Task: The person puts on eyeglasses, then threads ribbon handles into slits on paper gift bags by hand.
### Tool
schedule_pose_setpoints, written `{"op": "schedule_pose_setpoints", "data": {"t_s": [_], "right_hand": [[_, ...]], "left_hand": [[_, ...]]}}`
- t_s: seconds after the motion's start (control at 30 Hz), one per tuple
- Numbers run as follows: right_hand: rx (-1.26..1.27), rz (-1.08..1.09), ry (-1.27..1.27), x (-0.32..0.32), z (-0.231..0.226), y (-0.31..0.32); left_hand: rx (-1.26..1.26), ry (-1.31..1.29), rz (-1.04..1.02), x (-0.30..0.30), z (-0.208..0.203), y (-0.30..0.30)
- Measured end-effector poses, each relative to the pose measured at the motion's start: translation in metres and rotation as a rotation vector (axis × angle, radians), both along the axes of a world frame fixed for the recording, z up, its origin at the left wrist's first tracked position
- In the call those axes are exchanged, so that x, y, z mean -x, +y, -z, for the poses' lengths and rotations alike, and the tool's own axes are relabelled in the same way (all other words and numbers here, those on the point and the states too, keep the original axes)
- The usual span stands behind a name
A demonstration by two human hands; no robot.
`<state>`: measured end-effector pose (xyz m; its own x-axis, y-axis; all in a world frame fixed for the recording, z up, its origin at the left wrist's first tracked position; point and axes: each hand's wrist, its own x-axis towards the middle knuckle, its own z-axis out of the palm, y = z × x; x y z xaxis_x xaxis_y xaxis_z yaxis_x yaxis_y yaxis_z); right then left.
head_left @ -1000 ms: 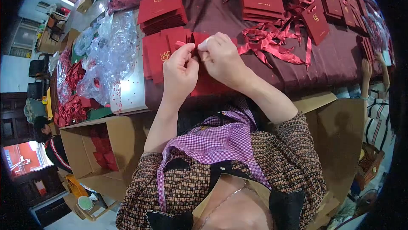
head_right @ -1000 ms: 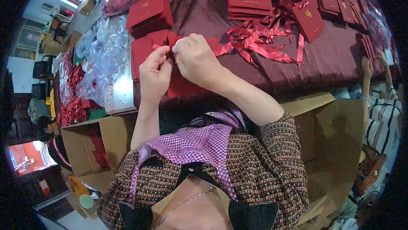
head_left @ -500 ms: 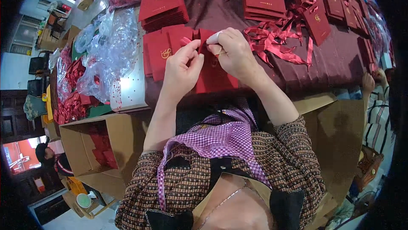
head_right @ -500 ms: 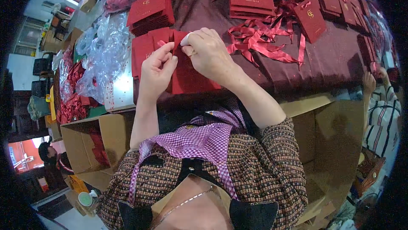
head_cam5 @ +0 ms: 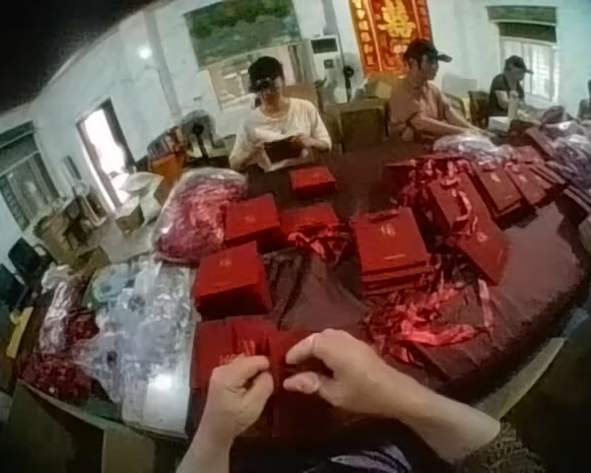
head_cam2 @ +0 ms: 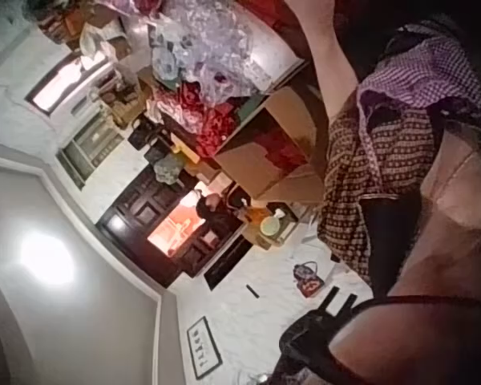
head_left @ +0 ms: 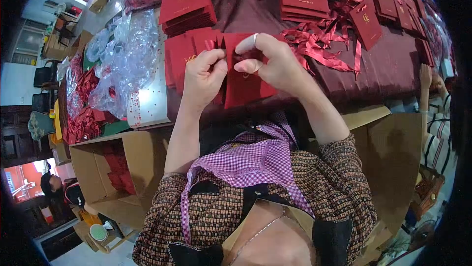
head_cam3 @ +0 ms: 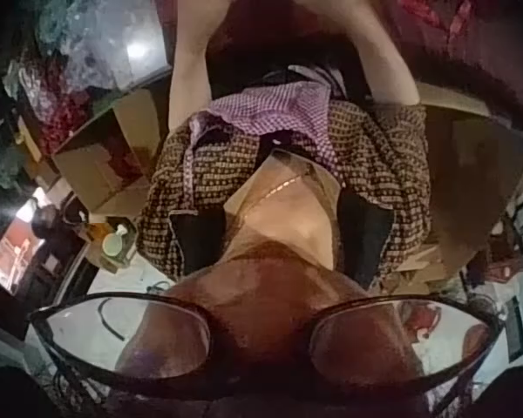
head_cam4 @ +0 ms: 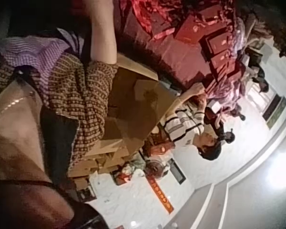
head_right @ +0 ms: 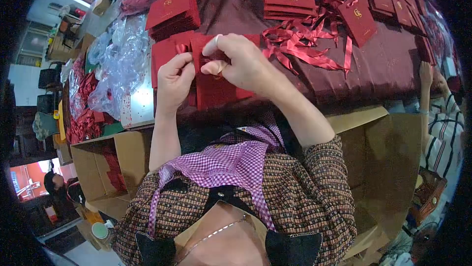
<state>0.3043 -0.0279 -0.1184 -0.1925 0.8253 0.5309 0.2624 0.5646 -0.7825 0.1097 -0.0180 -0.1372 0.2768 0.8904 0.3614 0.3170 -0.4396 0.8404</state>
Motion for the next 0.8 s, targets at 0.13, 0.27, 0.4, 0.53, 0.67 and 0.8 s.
{"op": "schedule_pose_setpoints", "data": {"t_s": [0.13,0.27,0.4,0.53,0.67,0.8], "right_hand": [[-0.362,0.046,-0.178,-0.01,-0.012,0.016],[-0.332,-0.113,-0.307,-0.012,-0.014,0.022],[-0.314,-0.195,-0.339,-0.017,-0.016,0.028],[-0.307,-0.201,-0.358,-0.026,-0.012,0.033],[-0.24,-0.187,-0.307,-0.03,-0.01,0.034],[-0.166,-0.216,-0.305,-0.033,-0.003,0.043]], "left_hand": [[0.036,-0.029,0.036,-0.005,-0.004,0.0],[0.066,-0.037,0.065,-0.01,-0.013,-0.001],[0.278,-0.278,-0.007,-0.007,-0.003,0.002],[0.422,-0.686,-0.058,0.019,0.004,0.022],[0.476,-0.844,-0.105,0.045,0.011,0.039],[0.466,-0.877,-0.18,0.065,0.014,0.046]]}}
